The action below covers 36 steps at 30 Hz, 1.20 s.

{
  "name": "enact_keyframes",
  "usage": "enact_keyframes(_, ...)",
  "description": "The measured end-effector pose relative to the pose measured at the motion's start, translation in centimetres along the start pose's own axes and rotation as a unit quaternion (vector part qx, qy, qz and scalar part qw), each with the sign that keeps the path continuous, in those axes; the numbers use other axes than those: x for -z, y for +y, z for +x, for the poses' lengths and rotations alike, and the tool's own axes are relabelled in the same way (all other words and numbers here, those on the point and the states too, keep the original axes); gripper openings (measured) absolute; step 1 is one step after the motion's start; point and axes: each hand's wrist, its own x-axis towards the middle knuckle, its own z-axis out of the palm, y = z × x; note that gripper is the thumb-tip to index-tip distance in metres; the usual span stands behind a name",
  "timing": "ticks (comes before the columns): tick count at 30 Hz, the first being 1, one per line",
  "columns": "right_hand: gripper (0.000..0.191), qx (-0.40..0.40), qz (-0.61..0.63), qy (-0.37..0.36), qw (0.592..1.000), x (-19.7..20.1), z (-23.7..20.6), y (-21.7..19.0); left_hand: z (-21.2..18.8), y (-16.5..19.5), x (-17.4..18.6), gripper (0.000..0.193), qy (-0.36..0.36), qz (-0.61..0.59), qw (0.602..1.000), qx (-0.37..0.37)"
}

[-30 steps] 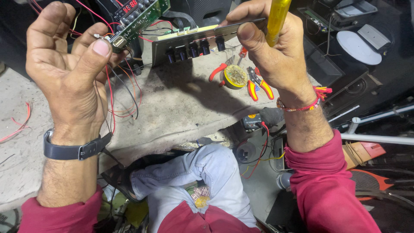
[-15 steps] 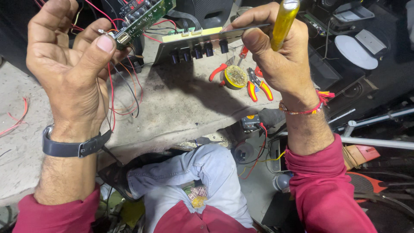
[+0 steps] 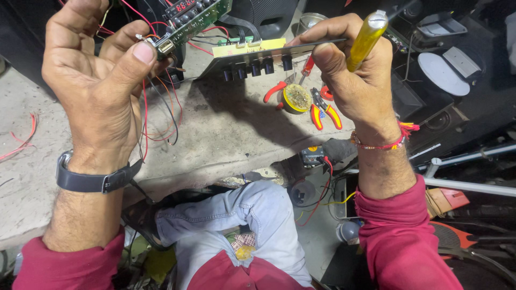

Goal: The person holds a circuit board with a digital display and uses a screwdriver to adjust a potentiometer, changing the displayed numbers. They then switch to a yellow-handled screwdriver to continue adjusting components on the board.

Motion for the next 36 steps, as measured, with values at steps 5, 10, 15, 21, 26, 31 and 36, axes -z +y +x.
enact_keyframes(5,0.043,-0.008,-0.003,0.001,1.0,0.0,-0.2,0.1,-0.1,0.5,-0.5,0.059,0.003,-0.005,1.0,0.011)
enact_keyframes(10,0.04,-0.018,-0.009,0.001,1.0,0.1,-0.4,0.5,0.0,1.4,-1.3,0.059,0.009,-0.004,1.0,0.024)
enact_keyframes(15,0.038,-0.037,-0.007,0.004,0.999,0.3,-0.9,0.7,0.0,1.6,-1.6,0.058,0.01,-0.01,1.0,0.026)
enact_keyframes(21,0.035,-0.042,0.005,0.005,0.999,0.3,-1.1,0.8,0.0,1.3,-1.4,0.058,0.009,-0.014,1.0,0.027)
enact_keyframes(26,0.03,-0.051,0.026,0.004,0.998,0.3,-1.3,0.9,-0.1,1.4,-1.3,0.057,0.004,-0.006,1.0,0.022)
enact_keyframes(31,0.029,-0.051,0.005,0.007,0.999,0.2,-1.4,1.1,0.0,1.4,-1.5,0.058,0.008,-0.019,0.999,0.027)
enact_keyframes(36,0.03,-0.031,0.016,-0.004,0.999,0.2,-1.6,1.0,0.0,1.4,-1.5,0.057,0.006,-0.022,0.999,0.028)
